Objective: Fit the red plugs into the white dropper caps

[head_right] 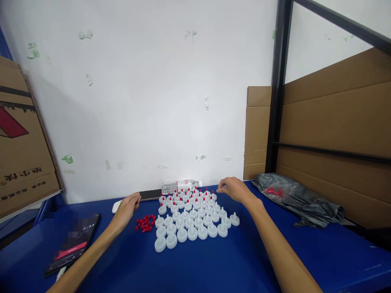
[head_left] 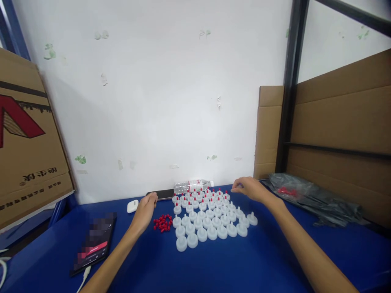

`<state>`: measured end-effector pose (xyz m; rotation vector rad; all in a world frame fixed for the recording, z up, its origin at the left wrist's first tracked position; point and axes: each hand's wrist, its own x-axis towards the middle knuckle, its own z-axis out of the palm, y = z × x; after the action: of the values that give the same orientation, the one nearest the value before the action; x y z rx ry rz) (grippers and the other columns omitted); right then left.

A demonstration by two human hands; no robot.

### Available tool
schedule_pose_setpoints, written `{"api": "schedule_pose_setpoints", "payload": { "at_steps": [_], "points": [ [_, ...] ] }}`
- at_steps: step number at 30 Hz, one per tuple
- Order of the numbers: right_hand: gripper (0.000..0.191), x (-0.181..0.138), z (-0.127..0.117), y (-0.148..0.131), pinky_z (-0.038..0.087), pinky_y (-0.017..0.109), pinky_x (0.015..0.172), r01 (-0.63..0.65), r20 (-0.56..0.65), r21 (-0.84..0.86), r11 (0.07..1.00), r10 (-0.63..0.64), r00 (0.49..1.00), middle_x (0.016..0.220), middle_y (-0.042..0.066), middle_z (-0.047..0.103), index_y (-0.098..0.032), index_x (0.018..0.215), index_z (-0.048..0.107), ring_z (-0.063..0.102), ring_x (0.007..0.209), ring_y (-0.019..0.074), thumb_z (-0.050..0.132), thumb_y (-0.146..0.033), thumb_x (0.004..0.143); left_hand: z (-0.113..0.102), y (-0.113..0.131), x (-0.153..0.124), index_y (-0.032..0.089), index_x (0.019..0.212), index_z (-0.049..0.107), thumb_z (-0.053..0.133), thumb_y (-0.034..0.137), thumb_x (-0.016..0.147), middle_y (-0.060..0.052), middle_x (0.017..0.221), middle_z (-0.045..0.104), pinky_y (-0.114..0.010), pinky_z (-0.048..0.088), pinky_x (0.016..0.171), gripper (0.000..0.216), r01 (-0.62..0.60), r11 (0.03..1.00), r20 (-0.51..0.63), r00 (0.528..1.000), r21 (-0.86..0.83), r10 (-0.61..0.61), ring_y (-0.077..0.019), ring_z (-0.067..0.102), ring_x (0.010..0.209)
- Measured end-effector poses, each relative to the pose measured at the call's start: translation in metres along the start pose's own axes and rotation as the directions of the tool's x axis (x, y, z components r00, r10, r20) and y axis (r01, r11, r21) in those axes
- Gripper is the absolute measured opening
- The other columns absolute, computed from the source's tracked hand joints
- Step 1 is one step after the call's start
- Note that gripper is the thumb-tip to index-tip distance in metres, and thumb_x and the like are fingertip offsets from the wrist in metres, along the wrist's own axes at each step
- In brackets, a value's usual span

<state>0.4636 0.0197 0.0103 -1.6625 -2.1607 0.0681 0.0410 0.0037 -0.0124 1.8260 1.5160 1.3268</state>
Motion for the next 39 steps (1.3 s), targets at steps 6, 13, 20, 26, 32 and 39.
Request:
{"api": "schedule_pose_setpoints", "payload": {
  "at_steps": [6,13,20,26,32,39],
  "points": [
    [0.024,0.001,0.015,0.007,0.048,0.028,0.079,0.042,0.143,0.072,0.997,-0.052,0.988,0.096,0.006,0.076,-0.021,0.093,0.077,0.068,0.087,0.0221,0.056,-0.029,0.083,0.001,-0.006,0.0,0.022,0.063,0.049,0.034,0.053,0.088,0.002,0.056,0.046,-0.029,0.031,0.06,0.043,-0.011,0.983,-0.038,0.999,0.184,0.018,-0.0191,0.045,0.059],
    [0.035,0.0,0.018,0.008,0.049,0.028,0.079,0.048,0.219,0.13,0.99,-0.076,0.973,0.098,0.006,0.075,-0.021,0.106,0.074,0.069,0.088,0.02,0.055,-0.014,0.077,0.001,0.003,-0.007,0.021,0.08,0.069,0.028,0.045,0.093,-0.002,0.061,0.059,-0.032,0.038,0.063,0.049,0.009,0.905,0.031,0.999,0.425,-0.025,-0.0247,0.06,0.066],
    [0.026,0.0,0.013,0.005,0.051,0.027,0.075,0.045,0.239,0.138,0.989,-0.078,0.968,0.09,0.004,0.075,-0.021,0.092,0.076,0.069,0.082,0.02,0.061,-0.014,0.071,0.005,0.008,-0.011,0.02,0.093,0.072,0.036,0.035,0.093,-0.008,0.104,0.072,-0.037,0.044,0.087,0.038,-0.13,0.887,0.099,0.99,0.443,0.095,-0.0271,0.063,0.1],
    [0.033,0.001,0.013,-0.001,0.048,0.036,0.094,0.102,0.14,0.135,0.986,-0.121,0.983,0.117,0.006,0.071,-0.022,0.112,0.07,0.065,0.106,0.0239,0.048,-0.024,0.088,0.005,0.009,-0.015,0.022,0.109,0.067,0.045,0.037,0.09,-0.007,0.094,0.07,-0.037,0.045,0.08,0.033,-0.203,0.826,0.145,0.978,0.527,0.148,-0.027,0.062,0.095],
    [0.04,0.002,0.037,-0.011,0.048,0.036,0.096,0.163,0.176,0.129,0.978,-0.184,0.967,0.118,0.006,0.071,-0.023,0.114,0.068,0.065,0.109,0.0248,0.036,-0.041,0.099,0.003,0.011,-0.017,0.024,0.096,0.069,0.048,0.037,0.091,-0.007,0.095,0.069,-0.036,0.046,0.078,0.026,-0.296,0.788,0.261,0.949,0.539,0.178,-0.0259,0.063,0.093],
    [0.042,-0.001,0.021,-0.025,0.045,0.038,0.093,0.14,-0.068,0.084,0.987,-0.134,0.989,0.116,0.012,0.068,-0.018,0.118,0.06,0.062,0.108,0.0262,0.03,-0.043,0.103,0.003,0.006,-0.019,0.023,0.084,0.069,0.049,0.041,0.091,-0.007,0.098,0.069,-0.034,0.045,0.075,0.028,-0.355,0.747,0.323,0.926,0.562,0.197,-0.0277,0.059,0.101]
  ]
}}
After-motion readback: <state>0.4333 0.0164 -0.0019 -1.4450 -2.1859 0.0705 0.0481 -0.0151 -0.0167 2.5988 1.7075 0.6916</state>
